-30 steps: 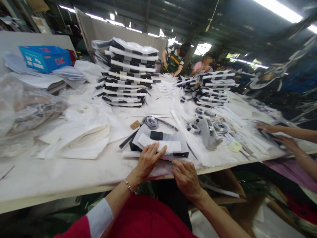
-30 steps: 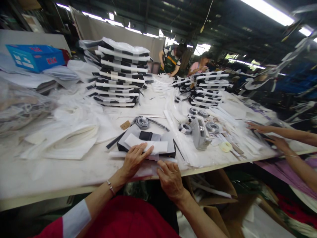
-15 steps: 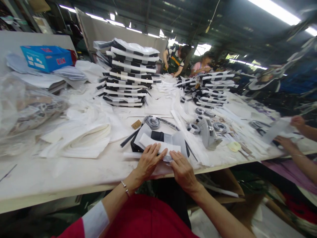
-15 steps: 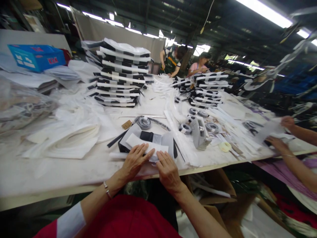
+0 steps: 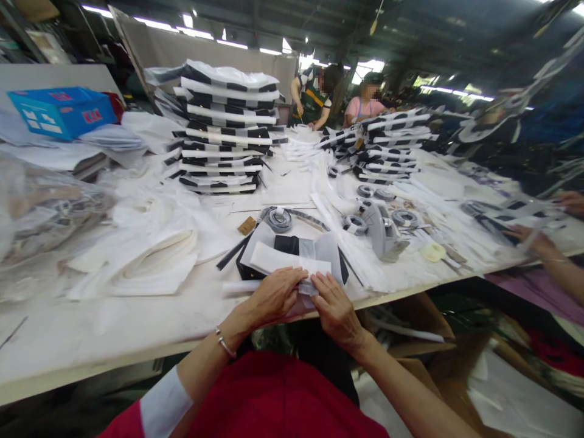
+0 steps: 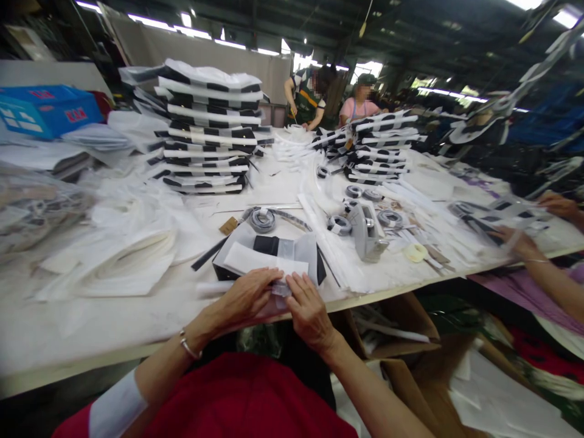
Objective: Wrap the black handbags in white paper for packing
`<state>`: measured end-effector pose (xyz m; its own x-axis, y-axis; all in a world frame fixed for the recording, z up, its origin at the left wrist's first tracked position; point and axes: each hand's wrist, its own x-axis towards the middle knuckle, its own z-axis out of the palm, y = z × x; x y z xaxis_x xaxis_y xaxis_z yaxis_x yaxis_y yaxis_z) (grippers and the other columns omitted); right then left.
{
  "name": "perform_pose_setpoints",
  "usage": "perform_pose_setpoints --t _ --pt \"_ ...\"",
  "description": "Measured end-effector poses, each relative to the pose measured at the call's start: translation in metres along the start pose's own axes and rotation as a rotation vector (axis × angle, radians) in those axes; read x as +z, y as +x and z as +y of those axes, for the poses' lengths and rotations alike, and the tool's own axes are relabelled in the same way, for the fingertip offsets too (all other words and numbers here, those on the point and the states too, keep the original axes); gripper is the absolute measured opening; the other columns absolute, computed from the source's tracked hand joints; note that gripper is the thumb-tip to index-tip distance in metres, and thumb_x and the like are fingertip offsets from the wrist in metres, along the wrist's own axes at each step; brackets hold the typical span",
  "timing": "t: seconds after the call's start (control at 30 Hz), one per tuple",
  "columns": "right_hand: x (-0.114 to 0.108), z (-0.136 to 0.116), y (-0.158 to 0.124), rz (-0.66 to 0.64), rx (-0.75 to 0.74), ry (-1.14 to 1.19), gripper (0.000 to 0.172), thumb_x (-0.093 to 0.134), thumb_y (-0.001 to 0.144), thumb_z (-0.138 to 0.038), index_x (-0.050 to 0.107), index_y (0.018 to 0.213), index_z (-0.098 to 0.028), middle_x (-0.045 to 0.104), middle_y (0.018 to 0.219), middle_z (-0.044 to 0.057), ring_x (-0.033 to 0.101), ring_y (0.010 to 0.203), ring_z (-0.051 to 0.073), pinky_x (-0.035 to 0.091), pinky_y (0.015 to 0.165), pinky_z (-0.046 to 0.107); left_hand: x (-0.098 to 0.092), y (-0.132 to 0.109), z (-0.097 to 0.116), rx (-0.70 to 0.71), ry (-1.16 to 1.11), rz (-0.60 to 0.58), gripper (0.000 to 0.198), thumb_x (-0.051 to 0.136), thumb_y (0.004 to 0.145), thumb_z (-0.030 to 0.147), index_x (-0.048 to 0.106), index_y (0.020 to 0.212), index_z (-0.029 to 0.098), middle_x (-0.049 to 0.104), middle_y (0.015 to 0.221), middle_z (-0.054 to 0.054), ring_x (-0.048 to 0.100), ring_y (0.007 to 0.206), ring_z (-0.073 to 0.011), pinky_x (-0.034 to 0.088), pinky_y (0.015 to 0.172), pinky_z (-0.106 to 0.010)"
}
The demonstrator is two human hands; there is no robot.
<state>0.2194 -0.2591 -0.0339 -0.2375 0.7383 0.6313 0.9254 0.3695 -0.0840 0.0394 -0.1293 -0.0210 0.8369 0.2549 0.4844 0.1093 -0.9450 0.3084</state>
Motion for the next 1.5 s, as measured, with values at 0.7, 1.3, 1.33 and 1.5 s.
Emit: perform_pose_setpoints --t 0.7,1.3,1.33,1.5 --pt "-0.01 -0.011 0.008 -0.044 0.102 0.099 0.025 0.044 0.093 -0.004 0.061 0.1 -0.021 0.067 0.125 0.009 0.054 0.128 0.021 0.037 0.114 0.056 0.025 -0.003 -0.006 0.02 0.012 0.178 0.034 0.044 0.093 0.009 0.056 0.124 0.013 0.064 0.132 -0.013 0.056 0.128 -0.018 0.046 0.108 -0.04" --pt "-0.025 0.006 0.06 -0.293 0.404 0.103 0.017 0.055 0.093 -0.02 0.071 0.09 -0.024 0.076 0.088 0.003 0.07 0.083 0.017 0.05 0.075 0.024 0.031 0.006 0.002 -0.242 -0.099 0.3 0.014 0.058 0.091 0.013 0.067 0.098 0.021 0.074 0.102 -0.006 0.069 0.1 -0.0196 0.056 0.09 -0.037" --pt "-0.028 0.009 0.06 -0.286 0.445 0.171 0.016 0.056 0.093 -0.023 0.071 0.089 -0.024 0.076 0.088 0.002 0.07 0.082 0.017 0.05 0.074 0.024 0.03 0.006 0.002 -0.243 -0.099 0.302 0.015 0.057 0.091 0.013 0.067 0.097 0.021 0.074 0.101 -0.006 0.069 0.099 -0.0195 0.057 0.089 -0.037" --pt "-0.034 0.019 0.064 -0.227 0.72 0.461 0.017 0.054 0.093 -0.028 0.071 0.097 -0.025 0.076 0.085 -0.001 0.071 0.076 0.017 0.052 0.071 0.026 0.024 0.004 -0.001 -0.152 -0.1 0.319 0.024 0.05 0.089 0.004 0.066 0.094 0.021 0.075 0.1 -0.004 0.07 0.101 -0.0171 0.056 0.093 -0.035"
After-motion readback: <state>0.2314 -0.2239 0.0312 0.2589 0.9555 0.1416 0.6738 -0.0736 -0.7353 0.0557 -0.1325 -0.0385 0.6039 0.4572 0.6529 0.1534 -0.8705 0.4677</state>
